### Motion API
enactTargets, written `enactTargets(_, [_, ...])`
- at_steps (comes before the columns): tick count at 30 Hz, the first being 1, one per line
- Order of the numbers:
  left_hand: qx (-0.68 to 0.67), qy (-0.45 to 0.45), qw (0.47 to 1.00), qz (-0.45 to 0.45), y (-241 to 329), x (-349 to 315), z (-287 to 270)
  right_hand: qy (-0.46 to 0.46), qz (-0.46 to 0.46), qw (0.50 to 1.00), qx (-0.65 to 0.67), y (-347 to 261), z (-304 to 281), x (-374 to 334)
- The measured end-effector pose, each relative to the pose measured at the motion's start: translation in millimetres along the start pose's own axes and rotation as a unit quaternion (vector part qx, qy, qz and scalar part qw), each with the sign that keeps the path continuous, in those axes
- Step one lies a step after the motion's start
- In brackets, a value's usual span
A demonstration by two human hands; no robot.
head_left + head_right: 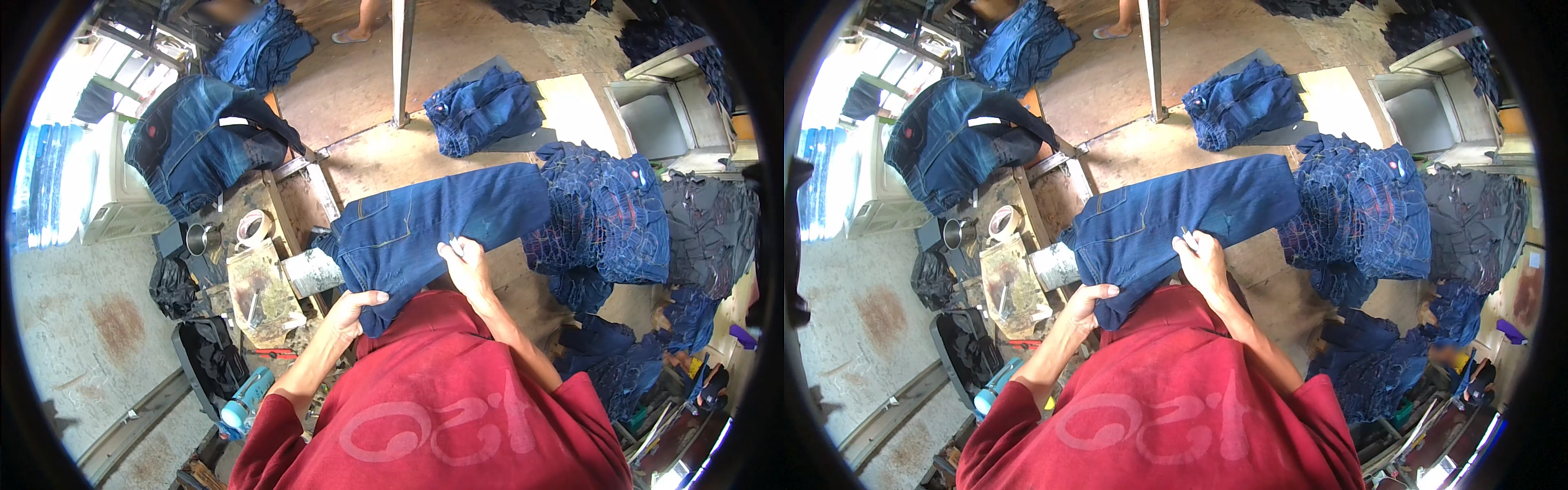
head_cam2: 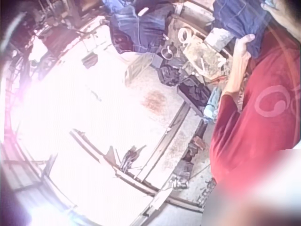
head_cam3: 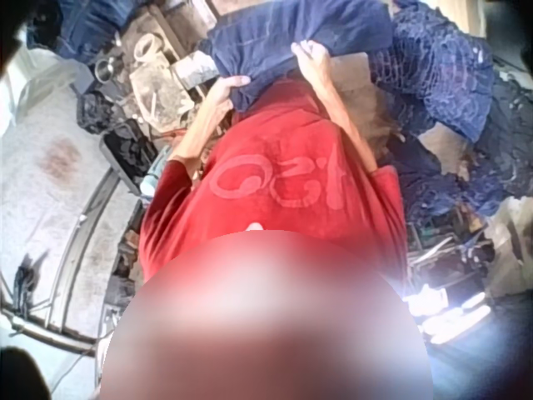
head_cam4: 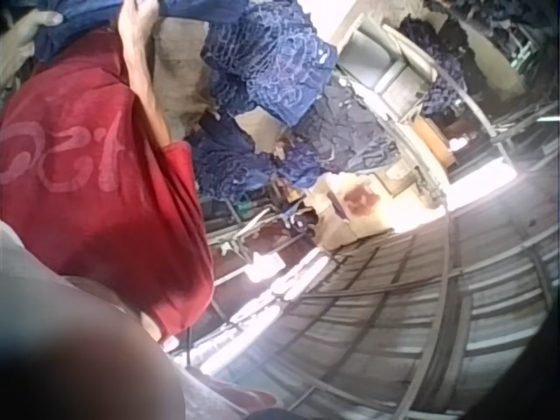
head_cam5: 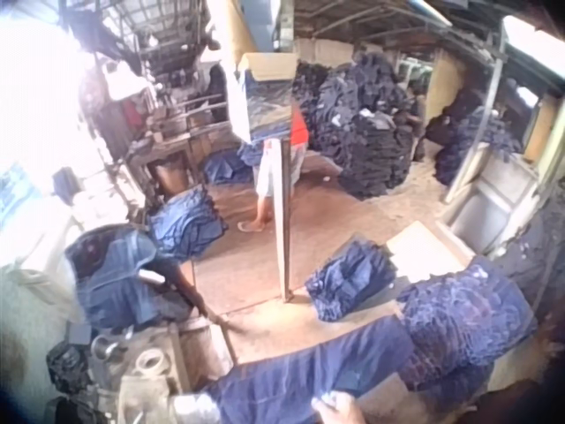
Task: The person repeatedly picks up denim jeans from a pile, uses a small handheld tool to scrape or abrade seams and edges, then places the jeans back on the pile. The process is repeated across multiple pairs in a workshop setting.
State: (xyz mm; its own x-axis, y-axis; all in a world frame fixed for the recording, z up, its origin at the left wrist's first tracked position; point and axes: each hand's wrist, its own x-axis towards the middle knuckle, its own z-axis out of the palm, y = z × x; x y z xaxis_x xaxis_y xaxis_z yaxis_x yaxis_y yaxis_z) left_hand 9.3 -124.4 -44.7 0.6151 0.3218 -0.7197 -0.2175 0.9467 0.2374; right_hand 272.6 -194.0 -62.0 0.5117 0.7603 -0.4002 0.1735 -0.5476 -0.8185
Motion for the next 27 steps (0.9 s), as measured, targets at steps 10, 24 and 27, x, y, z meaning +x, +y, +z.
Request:
enactTargets(10, [0.069,0.053,0.996,-0.031,9,-13,6,-0.031,-0.049,0.998,-0.039,-13,-7,-8])
enactTargets(24, [0.199,0.034,0.971,0.126,18,-23,30,0.021,-0.349,0.886,-0.304,-102,-11,-82])
enactTargets(27, [0.196,0.036,0.970,0.138,14,-22,27,0.038,-0.345,0.883,-0.317,-101,-12,-79])
